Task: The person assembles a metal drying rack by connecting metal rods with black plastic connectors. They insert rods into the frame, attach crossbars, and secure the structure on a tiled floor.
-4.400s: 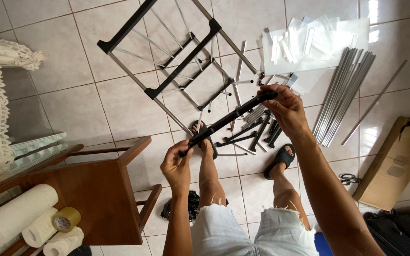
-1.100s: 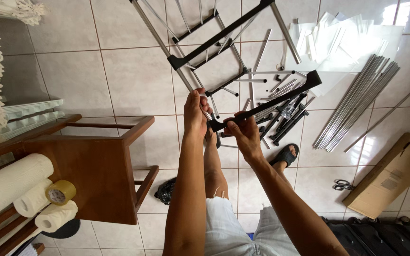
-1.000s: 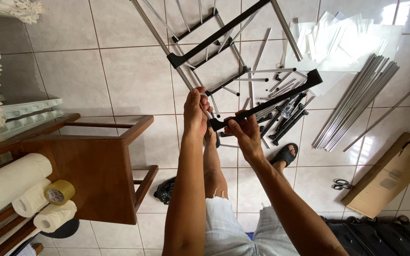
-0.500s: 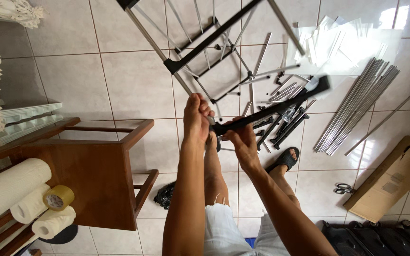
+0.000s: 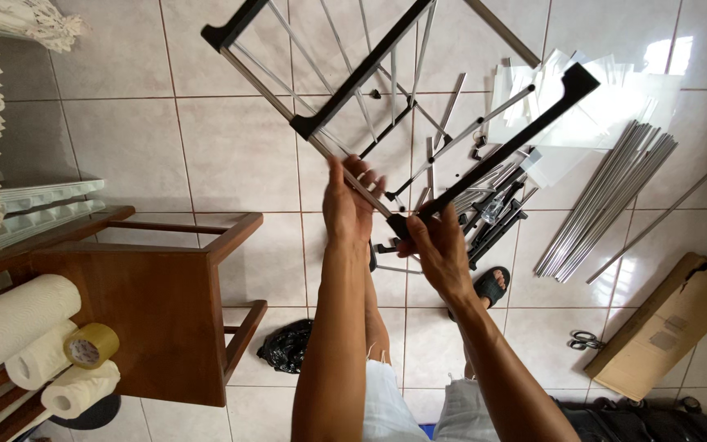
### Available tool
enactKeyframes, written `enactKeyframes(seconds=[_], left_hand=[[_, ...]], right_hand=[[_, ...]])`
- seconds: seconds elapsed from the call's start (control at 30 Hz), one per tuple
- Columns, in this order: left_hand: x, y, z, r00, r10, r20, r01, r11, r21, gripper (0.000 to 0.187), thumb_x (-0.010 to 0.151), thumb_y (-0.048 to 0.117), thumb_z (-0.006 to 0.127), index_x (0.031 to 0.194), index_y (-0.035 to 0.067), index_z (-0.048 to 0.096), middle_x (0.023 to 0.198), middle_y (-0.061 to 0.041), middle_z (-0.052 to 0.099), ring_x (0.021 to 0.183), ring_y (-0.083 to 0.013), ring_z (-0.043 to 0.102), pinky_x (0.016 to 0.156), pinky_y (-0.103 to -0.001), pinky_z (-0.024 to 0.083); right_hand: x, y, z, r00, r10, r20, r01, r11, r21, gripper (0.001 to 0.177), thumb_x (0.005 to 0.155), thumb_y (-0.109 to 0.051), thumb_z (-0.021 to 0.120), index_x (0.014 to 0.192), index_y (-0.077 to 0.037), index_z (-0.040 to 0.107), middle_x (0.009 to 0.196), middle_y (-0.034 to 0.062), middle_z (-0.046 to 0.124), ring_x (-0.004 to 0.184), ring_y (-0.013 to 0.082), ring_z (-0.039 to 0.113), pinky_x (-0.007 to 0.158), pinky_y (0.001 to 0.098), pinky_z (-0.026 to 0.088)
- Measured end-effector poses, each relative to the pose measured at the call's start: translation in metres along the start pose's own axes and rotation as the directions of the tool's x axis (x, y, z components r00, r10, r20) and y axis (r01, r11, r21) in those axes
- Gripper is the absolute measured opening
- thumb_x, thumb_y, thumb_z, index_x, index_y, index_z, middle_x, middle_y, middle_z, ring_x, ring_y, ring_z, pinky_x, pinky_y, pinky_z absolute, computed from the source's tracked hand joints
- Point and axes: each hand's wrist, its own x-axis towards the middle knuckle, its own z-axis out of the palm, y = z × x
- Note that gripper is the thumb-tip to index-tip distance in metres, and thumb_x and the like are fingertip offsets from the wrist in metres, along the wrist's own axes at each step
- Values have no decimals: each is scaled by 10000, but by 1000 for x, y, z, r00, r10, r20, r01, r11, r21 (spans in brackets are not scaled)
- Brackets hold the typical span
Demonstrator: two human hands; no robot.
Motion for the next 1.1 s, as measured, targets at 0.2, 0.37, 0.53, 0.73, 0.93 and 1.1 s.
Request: enactKeyframes(seconds=[0.2, 0.37, 0.53, 0.73, 0.93, 1.1], left_hand=[[14, 0, -1, 993, 53, -103, -52, 998, 18, 353, 996, 441, 433, 820, 135, 454, 597, 51, 316, 492, -72, 258, 477, -245, 270], [11, 3, -7, 986, 37, -163, -35, 999, 15, 364, 1004, 440, 402, 798, 143, 447, 582, 60, 309, 474, -68, 231, 443, -236, 226], [8, 3, -14, 983, 33, -178, -36, 999, -13, 361, 1009, 433, 436, 782, 152, 438, 584, 66, 304, 468, -66, 221, 427, -236, 209], [-9, 0, -25, 980, 20, -199, -4, 997, 80, 362, 994, 451, 417, 778, 163, 449, 579, 57, 302, 483, -85, 264, 500, -266, 323], [-5, -30, -62, 977, 61, -203, -25, 985, 171, 381, 991, 461, 422, 782, 144, 449, 590, 36, 385, 479, -101, 291, 556, -304, 377], [-21, -82, -103, 973, 60, -224, 2, 964, 266, 369, 974, 499, 443, 862, 149, 476, 659, 22, 443, 620, -135, 467, 681, -342, 462]], right_hand=[[0, 0, 16, 1000, 7, 4, -7, 1000, 15, 229, 948, -106, 547, 1081, -4, 392, 822, 175, 662, 612, 188, 683, 545, 289, 604], [1, 5, 25, 996, 72, -49, -70, 996, 52, 247, 912, -54, 553, 1097, -1, 397, 835, 134, 639, 633, 179, 706, 563, 285, 610], [-3, 12, 34, 995, 28, -97, -33, 998, -58, 251, 913, -44, 580, 1095, 6, 416, 783, 127, 634, 600, 185, 683, 505, 284, 582], [-11, 41, 41, 987, -111, -116, 80, 966, -246, 324, 881, -37, 590, 1125, 15, 383, 712, 111, 635, 535, 181, 680, 461, 284, 545], [-15, 94, 33, 984, 99, -146, -114, 989, -99, 264, 909, -50, 563, 1113, 0, 402, 799, 134, 635, 564, 186, 672, 493, 295, 576], [-28, 133, -11, 975, 191, -115, -199, 978, -61, 274, 902, -81, 585, 1107, 5, 425, 856, 155, 665, 592, 191, 674, 503, 302, 572]])
